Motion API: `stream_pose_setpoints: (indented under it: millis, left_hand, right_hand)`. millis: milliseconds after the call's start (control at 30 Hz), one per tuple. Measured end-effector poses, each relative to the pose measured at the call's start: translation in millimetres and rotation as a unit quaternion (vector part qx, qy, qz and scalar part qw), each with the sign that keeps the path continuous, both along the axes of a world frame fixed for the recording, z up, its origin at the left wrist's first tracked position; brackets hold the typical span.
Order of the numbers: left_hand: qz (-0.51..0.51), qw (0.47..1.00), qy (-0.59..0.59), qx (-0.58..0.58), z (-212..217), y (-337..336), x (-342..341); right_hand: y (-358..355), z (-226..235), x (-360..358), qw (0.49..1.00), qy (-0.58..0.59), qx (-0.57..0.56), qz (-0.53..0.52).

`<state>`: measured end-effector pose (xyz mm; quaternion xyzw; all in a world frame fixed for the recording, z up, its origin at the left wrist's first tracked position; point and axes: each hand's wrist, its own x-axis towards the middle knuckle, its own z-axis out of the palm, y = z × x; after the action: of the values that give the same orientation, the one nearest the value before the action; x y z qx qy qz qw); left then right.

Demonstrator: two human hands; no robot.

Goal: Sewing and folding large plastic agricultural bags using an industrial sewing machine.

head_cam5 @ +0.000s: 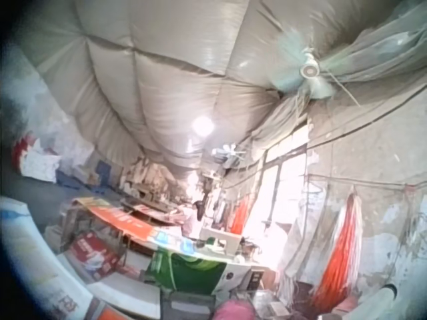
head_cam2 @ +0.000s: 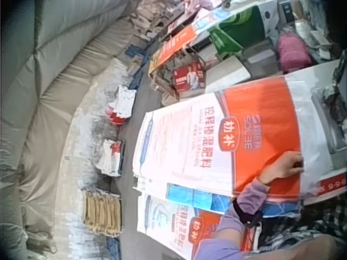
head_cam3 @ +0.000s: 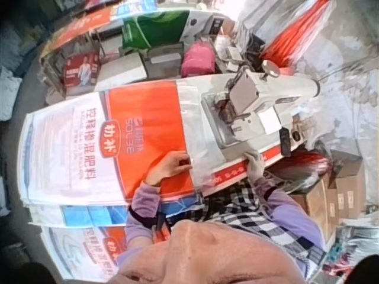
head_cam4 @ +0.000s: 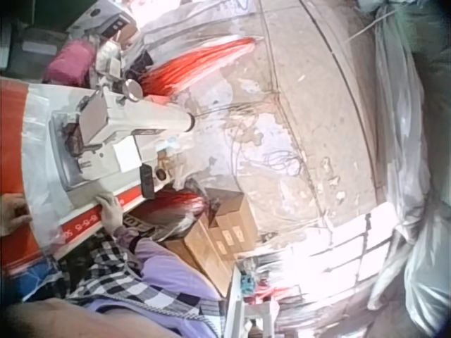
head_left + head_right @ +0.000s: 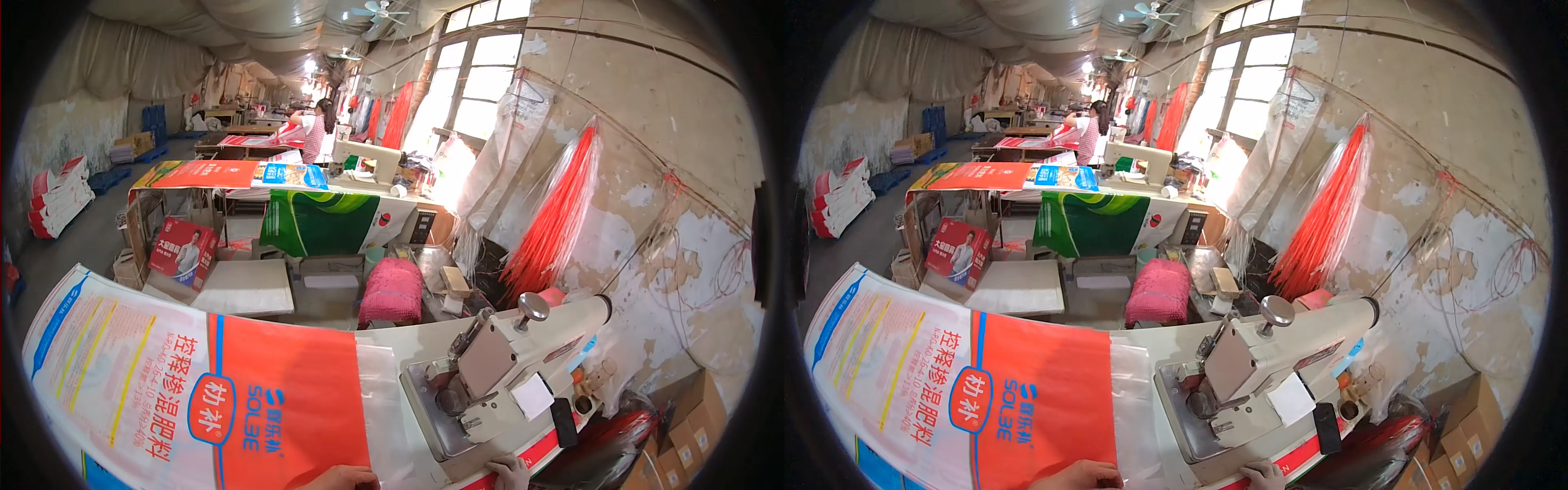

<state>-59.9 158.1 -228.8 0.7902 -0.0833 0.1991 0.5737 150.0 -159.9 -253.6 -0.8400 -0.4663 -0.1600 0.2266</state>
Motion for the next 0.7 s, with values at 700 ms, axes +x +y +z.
stream_pose_setpoints:
  millis: [700]
  left_hand:
    - [0.009, 1.000, 0.008, 0.025, -2, 2, 2]
  right_hand:
    - [1, 8, -3, 1.000, 0.023, -0.006, -0.006]
